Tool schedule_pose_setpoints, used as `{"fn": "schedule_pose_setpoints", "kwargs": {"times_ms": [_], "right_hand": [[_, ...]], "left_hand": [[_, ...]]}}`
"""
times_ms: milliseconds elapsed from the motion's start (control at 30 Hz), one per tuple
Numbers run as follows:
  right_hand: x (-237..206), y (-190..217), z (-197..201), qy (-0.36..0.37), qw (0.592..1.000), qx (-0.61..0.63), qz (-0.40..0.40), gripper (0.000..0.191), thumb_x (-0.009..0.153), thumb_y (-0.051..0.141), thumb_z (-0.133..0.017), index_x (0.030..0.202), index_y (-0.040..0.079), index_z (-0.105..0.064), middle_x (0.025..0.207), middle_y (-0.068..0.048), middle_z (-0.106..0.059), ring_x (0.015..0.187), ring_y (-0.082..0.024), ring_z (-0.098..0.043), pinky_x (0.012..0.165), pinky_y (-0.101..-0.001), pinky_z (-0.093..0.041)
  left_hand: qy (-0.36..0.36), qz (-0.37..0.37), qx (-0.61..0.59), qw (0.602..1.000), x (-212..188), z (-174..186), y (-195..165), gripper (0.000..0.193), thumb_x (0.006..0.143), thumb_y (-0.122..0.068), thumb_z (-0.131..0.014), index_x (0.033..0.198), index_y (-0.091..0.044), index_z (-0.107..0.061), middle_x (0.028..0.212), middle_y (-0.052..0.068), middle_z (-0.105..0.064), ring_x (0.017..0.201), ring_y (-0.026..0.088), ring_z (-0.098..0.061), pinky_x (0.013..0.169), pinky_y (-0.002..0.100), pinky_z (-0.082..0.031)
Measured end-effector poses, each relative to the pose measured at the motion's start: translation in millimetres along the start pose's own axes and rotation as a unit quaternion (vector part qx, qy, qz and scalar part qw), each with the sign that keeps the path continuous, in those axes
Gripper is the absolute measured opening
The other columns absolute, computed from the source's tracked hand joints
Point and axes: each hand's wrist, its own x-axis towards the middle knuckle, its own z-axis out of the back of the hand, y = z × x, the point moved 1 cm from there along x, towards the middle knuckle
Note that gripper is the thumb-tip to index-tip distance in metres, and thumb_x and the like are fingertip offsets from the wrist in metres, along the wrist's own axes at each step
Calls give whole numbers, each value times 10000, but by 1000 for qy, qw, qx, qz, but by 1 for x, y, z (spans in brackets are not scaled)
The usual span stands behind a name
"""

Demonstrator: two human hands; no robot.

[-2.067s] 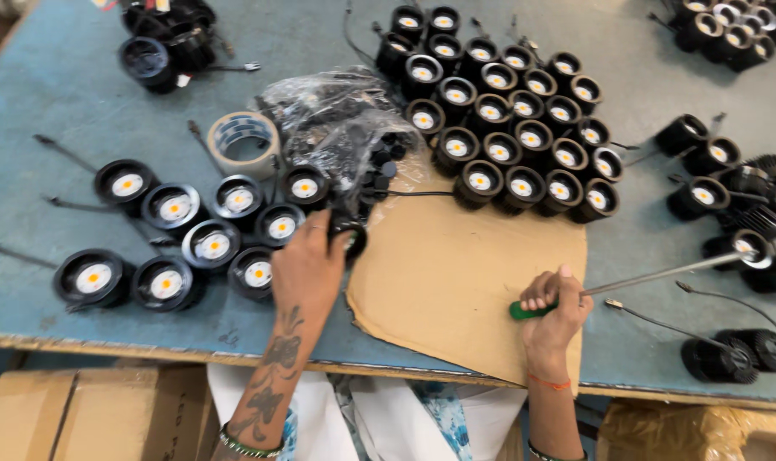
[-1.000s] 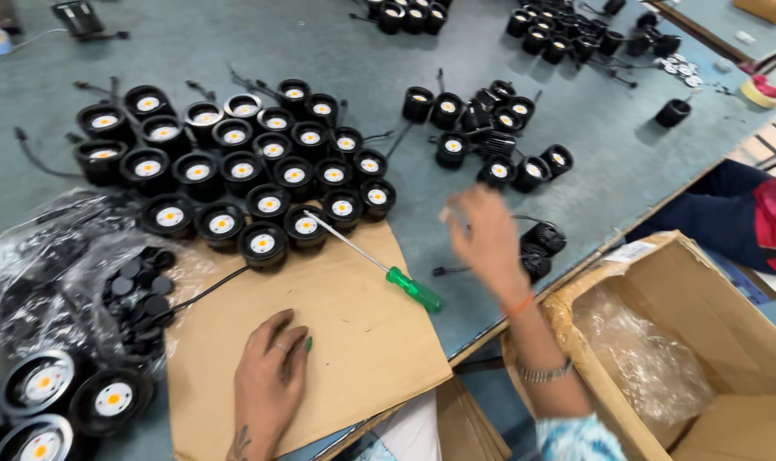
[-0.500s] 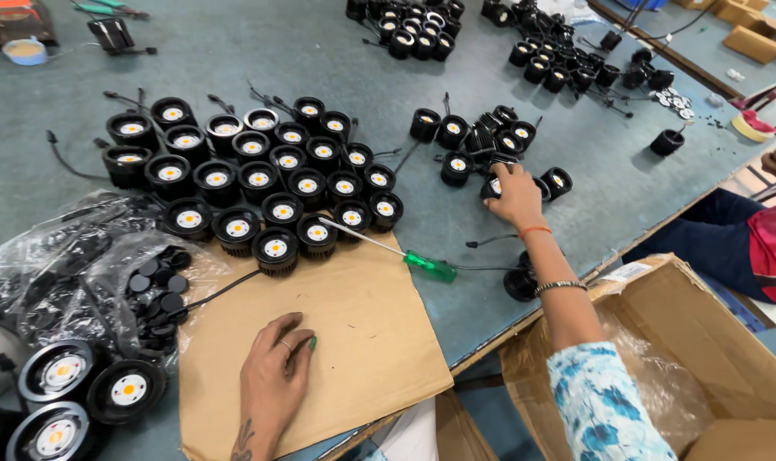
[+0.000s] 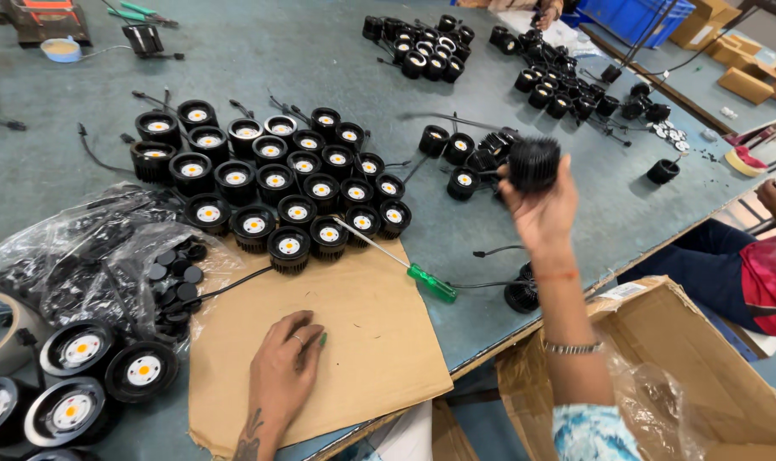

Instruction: The person assembles LED light units by inserting a black wire into the back of each unit and tightening it with a green-handled screwdriver. They repeat this process for multiple units, placing each finished unit on the table.

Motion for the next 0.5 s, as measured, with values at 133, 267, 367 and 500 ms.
{"fn": "schedule_pose_setpoints", "kwargs": {"times_ms": [133, 267, 367, 500], "right_hand": [[-73, -56, -56, 28, 992, 80, -91, 657, 1142, 503, -360, 1364, -83, -557, 1217, -340, -653, 907, -324, -723, 802, -349, -621], [-141, -128, -112, 25, 957, 150, -248, 616, 1103, 455, -338, 1354, -66, -549, 1205, -316, -654, 893, -366, -742, 747, -350, -614], [-174, -166, -142, 99, 926, 163, -326, 629, 1099, 421, -333, 1377, -91, -572, 1181, -337, -677, 857, -361, -731, 729, -357, -620], [-198, -196, -161, 99, 901, 103, -410, 573, 1064, 471, -338, 1232, -12, -596, 1021, -230, -713, 736, -320, -734, 651, -380, -642]], "left_hand": [[-13, -42, -76, 996, -3, 8, -17, 346, 785, -117, -758, 1131, -102, -750, 1189, 89, -718, 1082, 305, -697, 887, 386, -563], [-47, -47, -185, 980, -11, 16, -36, 724, 734, -156, -849, 1389, -42, -562, 1347, 200, -618, 1221, 367, -638, 989, 419, -537], [-66, -84, -135, 985, -22, 32, -38, 834, 725, -158, -866, 1455, 0, -495, 1447, 241, -545, 1332, 430, -548, 1085, 473, -464], [-46, -73, -139, 987, -43, 58, -31, 772, 750, -161, -859, 1434, -18, -531, 1449, 213, -573, 1344, 412, -573, 1114, 449, -474]]}}
